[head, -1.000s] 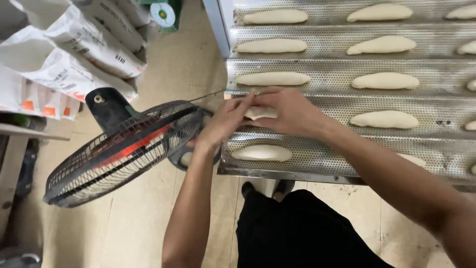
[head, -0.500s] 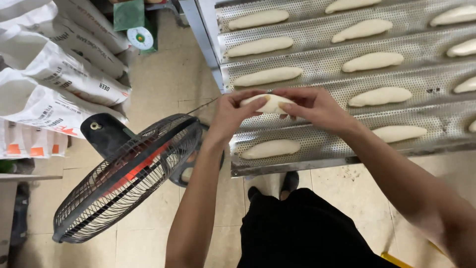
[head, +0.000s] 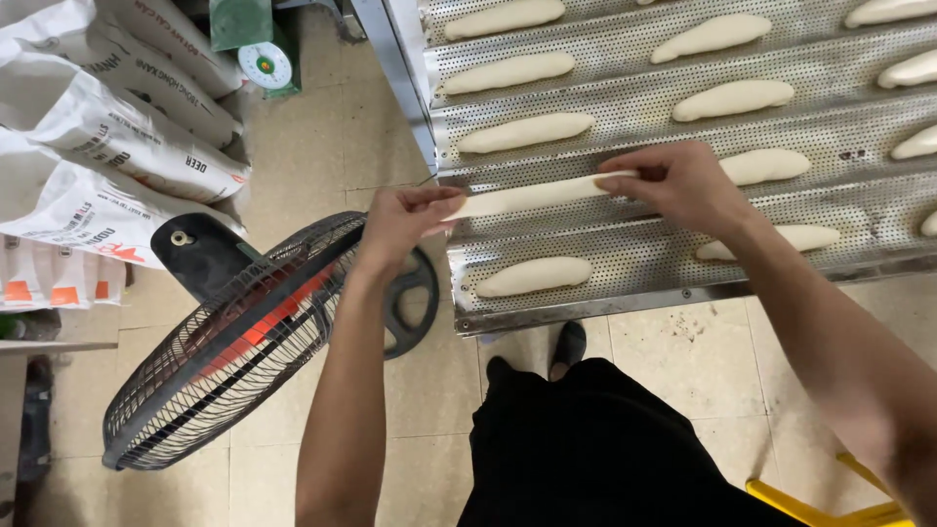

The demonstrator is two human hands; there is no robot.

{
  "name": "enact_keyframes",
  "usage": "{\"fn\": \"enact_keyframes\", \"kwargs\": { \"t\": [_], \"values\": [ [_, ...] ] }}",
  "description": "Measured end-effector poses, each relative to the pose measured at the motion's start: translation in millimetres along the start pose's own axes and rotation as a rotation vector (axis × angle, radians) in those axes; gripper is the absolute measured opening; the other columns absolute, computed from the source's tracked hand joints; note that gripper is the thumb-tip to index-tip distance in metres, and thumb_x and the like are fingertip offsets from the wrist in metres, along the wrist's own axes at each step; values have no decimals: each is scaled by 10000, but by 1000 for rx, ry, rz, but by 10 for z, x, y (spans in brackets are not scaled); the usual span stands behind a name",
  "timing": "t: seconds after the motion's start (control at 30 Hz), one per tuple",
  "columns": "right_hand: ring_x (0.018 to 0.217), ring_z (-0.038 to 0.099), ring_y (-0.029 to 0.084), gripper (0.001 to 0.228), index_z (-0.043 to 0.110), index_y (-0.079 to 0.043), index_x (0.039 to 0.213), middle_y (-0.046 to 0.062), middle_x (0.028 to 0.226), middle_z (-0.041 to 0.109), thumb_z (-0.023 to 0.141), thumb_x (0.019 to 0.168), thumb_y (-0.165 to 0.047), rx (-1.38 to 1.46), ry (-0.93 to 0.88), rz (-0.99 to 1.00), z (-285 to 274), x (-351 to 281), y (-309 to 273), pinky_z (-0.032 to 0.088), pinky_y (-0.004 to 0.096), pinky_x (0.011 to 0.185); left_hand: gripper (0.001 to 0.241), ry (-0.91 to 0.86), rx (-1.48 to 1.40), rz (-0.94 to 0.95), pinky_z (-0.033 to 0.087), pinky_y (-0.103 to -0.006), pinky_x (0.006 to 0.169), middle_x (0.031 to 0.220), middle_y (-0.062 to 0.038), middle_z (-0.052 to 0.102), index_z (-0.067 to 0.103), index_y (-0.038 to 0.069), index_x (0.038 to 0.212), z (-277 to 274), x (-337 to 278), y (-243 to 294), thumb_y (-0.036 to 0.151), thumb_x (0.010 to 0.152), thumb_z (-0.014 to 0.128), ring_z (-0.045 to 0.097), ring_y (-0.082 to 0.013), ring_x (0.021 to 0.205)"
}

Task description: Arranging pieces of bread dough onto perforated baking trays in a bakery kitchen.

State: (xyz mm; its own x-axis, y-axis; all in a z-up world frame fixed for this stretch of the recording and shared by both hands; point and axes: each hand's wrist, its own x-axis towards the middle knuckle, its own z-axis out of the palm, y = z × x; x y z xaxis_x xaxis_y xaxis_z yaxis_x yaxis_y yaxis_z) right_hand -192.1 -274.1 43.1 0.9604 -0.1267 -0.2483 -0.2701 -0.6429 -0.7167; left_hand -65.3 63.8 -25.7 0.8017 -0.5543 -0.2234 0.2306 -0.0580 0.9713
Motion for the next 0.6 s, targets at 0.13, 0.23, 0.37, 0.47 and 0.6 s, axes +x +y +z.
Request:
{"fn": "enact_keyframes", "kwargs": {
  "t": [0.13, 0.23, 0.37, 0.47, 0.6],
  "values": [
    [516, 524, 131, 298, 800, -197, 1161, 32, 790, 774, 721, 907, -332, -56, 16, 70, 33, 0, 18, 397, 319, 438, 296, 101, 168, 50, 588, -239, 720, 931, -82, 796, 808, -3, 1091, 117, -43, 12, 205, 882, 824, 711, -94, 801],
    [668, 687, 114, 302, 813, -165, 1136, 50, 927, 789, 770, 888, -332, -239, 130, -173, 77, 34, 74, 556, 293, 604, 229, 268, 360, -5, 568, -303, 670, 888, -112, 803, 808, 29, 1047, 418, -238, 284, 194, 888, 800, 713, -149, 756],
    [741, 740, 166, 296, 800, -157, 1127, 66, 1131, 752, 765, 894, -336, -274, 98, -126, 117, 68, 168, 624, 327, 701, 179, 336, 784, 462, 562, -379, 803, 1046, -117, 740, 795, 26, 1032, 530, -276, 198, 139, 893, 781, 705, -267, 907],
    [798, 740, 180, 284, 801, -159, 1123, 69, 1157, 747, 752, 898, -325, -257, 57, -130, 116, 57, 154, 629, 337, 731, 160, 309, 854, 484, 546, -413, 840, 1062, -121, 724, 782, 23, 1039, 575, -260, 158, 141, 936, 752, 685, -318, 975],
    [861, 729, 227, 260, 805, -120, 1094, 110, 1174, 730, 748, 932, -316, -375, 57, -178, 132, 34, 156, 615, 372, 764, 264, 327, 927, 643, 540, -422, 880, 1109, -153, 691, 753, 1, 1122, 614, -292, 192, 147, 903, 721, 672, -339, 1025]
  ]
}}
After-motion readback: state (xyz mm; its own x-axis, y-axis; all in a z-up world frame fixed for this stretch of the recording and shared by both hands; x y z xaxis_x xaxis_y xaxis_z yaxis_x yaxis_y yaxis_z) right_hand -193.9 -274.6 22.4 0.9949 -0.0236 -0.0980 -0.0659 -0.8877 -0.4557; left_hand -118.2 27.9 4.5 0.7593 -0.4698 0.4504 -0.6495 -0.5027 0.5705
